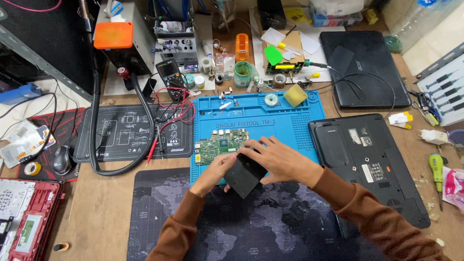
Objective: Repairing a laptop motherboard using a heat gun and tweezers at a soldering station.
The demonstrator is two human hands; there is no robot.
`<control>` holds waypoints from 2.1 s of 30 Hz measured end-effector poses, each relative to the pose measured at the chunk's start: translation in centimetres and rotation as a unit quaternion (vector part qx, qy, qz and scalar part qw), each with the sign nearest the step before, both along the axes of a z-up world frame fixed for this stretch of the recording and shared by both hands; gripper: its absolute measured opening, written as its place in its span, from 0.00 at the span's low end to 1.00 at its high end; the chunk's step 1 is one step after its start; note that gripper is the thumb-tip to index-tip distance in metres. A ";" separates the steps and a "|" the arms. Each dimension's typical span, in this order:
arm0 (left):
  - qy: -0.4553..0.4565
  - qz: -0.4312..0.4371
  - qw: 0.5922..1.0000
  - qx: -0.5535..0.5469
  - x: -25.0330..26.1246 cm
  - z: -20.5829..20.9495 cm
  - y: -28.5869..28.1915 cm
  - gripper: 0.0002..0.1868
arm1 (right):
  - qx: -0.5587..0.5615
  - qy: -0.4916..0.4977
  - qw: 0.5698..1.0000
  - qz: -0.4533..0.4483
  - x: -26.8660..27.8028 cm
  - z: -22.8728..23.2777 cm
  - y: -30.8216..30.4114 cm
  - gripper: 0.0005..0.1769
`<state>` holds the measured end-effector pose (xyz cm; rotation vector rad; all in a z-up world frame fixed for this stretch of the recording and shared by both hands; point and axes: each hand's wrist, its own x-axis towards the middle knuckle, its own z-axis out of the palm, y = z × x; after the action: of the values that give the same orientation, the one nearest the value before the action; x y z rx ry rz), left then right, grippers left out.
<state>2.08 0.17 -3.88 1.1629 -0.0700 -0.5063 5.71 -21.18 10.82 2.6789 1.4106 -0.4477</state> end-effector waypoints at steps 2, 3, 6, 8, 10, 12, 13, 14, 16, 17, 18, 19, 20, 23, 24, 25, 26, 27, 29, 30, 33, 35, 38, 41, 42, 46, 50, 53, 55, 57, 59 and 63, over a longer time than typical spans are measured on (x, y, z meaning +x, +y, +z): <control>-0.023 -0.015 0.999 0.044 0.7 3.5 1.0 0.24 | 0.010 -0.025 0.999 -0.019 0.6 -0.8 -1.4 0.57; -0.047 -0.029 0.995 0.089 1.0 5.2 1.5 0.23 | 0.020 -0.050 0.998 -0.037 0.9 -1.3 -2.1 0.57; -0.177 -0.010 0.932 0.316 2.0 9.3 3.3 0.35 | 0.009 -0.068 0.992 -0.110 3.0 -2.9 -5.0 0.57; -0.251 -0.033 0.865 0.433 1.9 10.3 4.4 0.40 | -0.001 -0.069 0.988 -0.140 3.7 -2.8 -6.6 0.57; -0.324 -0.055 0.775 0.539 2.6 9.4 5.4 0.45 | -0.010 -0.077 0.982 -0.172 4.4 -2.6 -7.8 0.56; -0.348 -0.106 0.688 0.628 3.8 6.2 6.2 0.57 | -0.035 -0.088 0.976 -0.195 4.8 -2.5 -8.7 0.53; -0.350 -0.108 0.688 0.626 4.2 6.2 6.0 0.57 | -0.036 -0.088 0.976 -0.198 4.8 -2.5 -8.9 0.53; -0.326 -0.128 0.690 0.633 4.6 6.2 5.8 0.59 | -0.037 -0.079 0.975 -0.206 4.8 -2.5 -9.0 0.54; -0.301 -0.149 0.690 0.641 5.0 6.4 5.6 0.61 | -0.038 -0.069 0.974 -0.213 4.8 -2.9 -9.2 0.54; -0.302 -0.161 0.684 0.644 5.1 6.6 5.5 0.59 | -0.032 -0.060 0.974 -0.218 4.8 -3.2 -9.2 0.54; -0.303 -0.172 0.678 0.647 5.2 6.9 5.5 0.57 | -0.026 -0.050 0.973 -0.223 4.9 -3.4 -9.2 0.54; -0.304 -0.171 0.677 0.648 5.3 6.4 5.5 0.57 | -0.025 -0.051 0.973 -0.223 4.9 -3.9 -9.2 0.54; -0.312 -0.183 0.664 0.654 5.4 5.9 5.5 0.56 | -0.020 -0.050 0.974 -0.219 5.0 -4.4 -9.1 0.54; -0.346 -0.192 0.626 0.672 5.9 4.8 5.4 0.55 | -0.015 -0.047 0.976 -0.212 5.8 -4.9 -9.0 0.54; -0.366 -0.191 0.604 0.682 5.9 4.3 5.5 0.53 | -0.016 -0.039 0.978 -0.206 6.0 -5.0 -8.9 0.53; -0.367 -0.190 0.603 0.682 5.8 4.7 5.6 0.53 | -0.015 -0.041 0.978 -0.206 5.9 -4.8 -8.7 0.53; -0.370 -0.186 0.608 0.677 5.6 5.1 5.7 0.54 | -0.014 -0.041 0.978 -0.203 5.9 -4.6 -8.4 0.52; -0.373 -0.182 0.612 0.673 5.5 5.5 5.9 0.54 | -0.012 -0.041 0.979 -0.200 5.9 -4.4 -8.2 0.50; -0.368 -0.165 0.631 0.663 5.6 5.3 6.6 0.54 | -0.010 -0.030 0.979 -0.204 6.3 -4.1 -7.6 0.50; -0.361 -0.149 0.650 0.651 5.4 5.1 7.0 0.54 | -0.009 -0.018 0.978 -0.207 6.3 -4.1 -7.3 0.51; -0.374 -0.130 0.647 0.652 5.6 4.6 8.2 0.53 | -0.009 -0.015 0.978 -0.209 6.5 -4.5 -5.8 0.54; -0.364 -0.134 0.651 0.653 5.6 5.7 8.2 0.53 | -0.005 -0.015 0.979 -0.201 6.5 -5.1 -4.4 0.54; -0.356 -0.133 0.657 0.651 5.6 7.3 8.0 0.52 | 0.015 -0.010 0.981 -0.191 6.6 -5.8 -2.5 0.55; -0.352 -0.127 0.664 0.648 5.7 7.4 7.9 0.52 | 0.037 -0.005 0.983 -0.182 6.5 -6.3 -0.8 0.55; -0.349 -0.127 0.665 0.647 5.7 7.2 7.9 0.53 | 0.042 -0.007 0.983 -0.177 6.4 -6.6 -0.3 0.56; -0.343 -0.133 0.666 0.649 5.3 6.5 8.0 0.53 | 0.058 -0.008 0.981 -0.183 5.6 -6.7 0.5 0.55; -0.353 -0.138 0.658 0.650 5.2 5.5 8.1 0.52 | 0.056 0.026 0.976 -0.210 4.6 -5.4 0.2 0.55; -0.349 -0.141 0.664 0.646 5.2 5.4 8.1 0.51 | 0.055 0.029 0.974 -0.218 4.0 -3.8 -0.3 0.53; -0.347 -0.145 0.668 0.643 5.1 5.9 7.9 0.51 | 0.060 0.030 0.971 -0.228 3.6 -3.2 -0.8 0.53; -0.345 -0.156 0.665 0.644 5.2 6.8 7.4 0.49 | 0.091 0.028 0.965 -0.246 3.3 -2.8 -1.6 0.51; -0.348 -0.161 0.662 0.644 5.4 6.9 7.2 0.49 | 0.121 0.044 0.956 -0.264 3.1 -2.6 -1.8 0.47; -0.363 -0.167 0.651 0.646 5.7 6.1 6.9 0.47 | 0.156 0.083 0.934 -0.312 2.4 -3.0 -2.4 0.38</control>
<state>7.82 7.12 2.21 2.7838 -0.7351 -0.3276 8.15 -23.59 7.87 3.4058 0.6554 -0.5354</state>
